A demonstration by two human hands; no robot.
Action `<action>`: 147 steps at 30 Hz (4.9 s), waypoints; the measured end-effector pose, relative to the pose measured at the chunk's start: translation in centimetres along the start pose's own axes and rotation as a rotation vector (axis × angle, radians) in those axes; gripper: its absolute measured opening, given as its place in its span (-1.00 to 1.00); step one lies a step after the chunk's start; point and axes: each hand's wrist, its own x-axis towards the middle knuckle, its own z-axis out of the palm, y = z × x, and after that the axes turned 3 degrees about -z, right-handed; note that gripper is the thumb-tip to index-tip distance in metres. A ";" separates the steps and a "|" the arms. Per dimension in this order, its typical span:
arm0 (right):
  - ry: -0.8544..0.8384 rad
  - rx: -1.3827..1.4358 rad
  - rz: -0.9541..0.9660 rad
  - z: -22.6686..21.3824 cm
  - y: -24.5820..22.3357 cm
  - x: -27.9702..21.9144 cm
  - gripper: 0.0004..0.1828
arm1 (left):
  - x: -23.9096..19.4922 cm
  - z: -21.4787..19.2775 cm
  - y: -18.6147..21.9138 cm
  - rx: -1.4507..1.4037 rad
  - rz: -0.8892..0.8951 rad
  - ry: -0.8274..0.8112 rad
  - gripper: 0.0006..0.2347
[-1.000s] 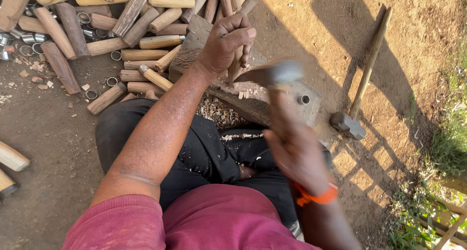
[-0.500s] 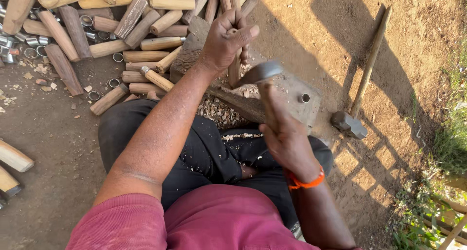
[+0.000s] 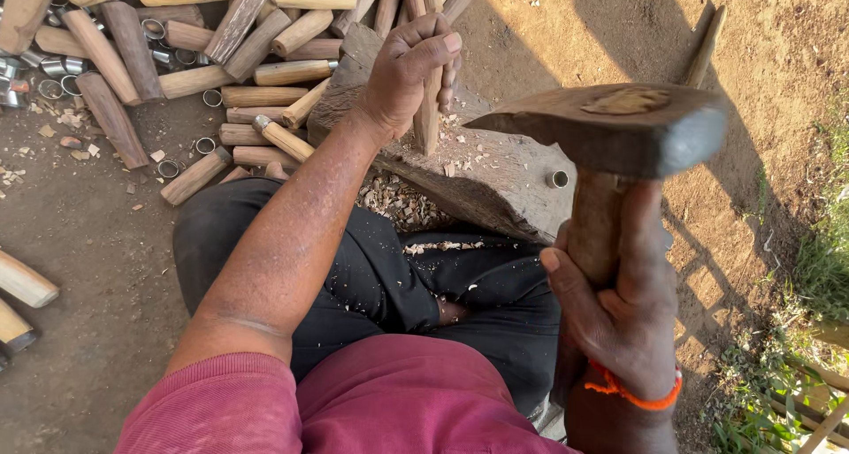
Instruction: The person shapes a wooden piece with a file and then uses a hammer and a small tool to drive a metal ring onto the end of another wooden handle.
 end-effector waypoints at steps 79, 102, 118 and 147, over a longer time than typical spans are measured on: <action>-0.294 0.925 0.298 -5.1 12.1 -6.4 -0.23 | -3.3 1.4 2.8 0.972 -0.123 0.227 -0.59; 0.047 0.169 0.659 -10.7 17.3 -14.8 0.15 | 1.0 15.9 -8.4 1.131 -0.057 -0.178 -0.58; 0.239 -0.212 -0.195 -23.8 -1.1 -10.1 -0.01 | 0.8 17.5 -8.2 1.249 0.124 -0.277 -0.61; -0.235 -0.969 0.270 -14.0 5.0 -2.7 0.01 | 1.7 16.2 -10.0 1.341 0.036 -0.309 -0.54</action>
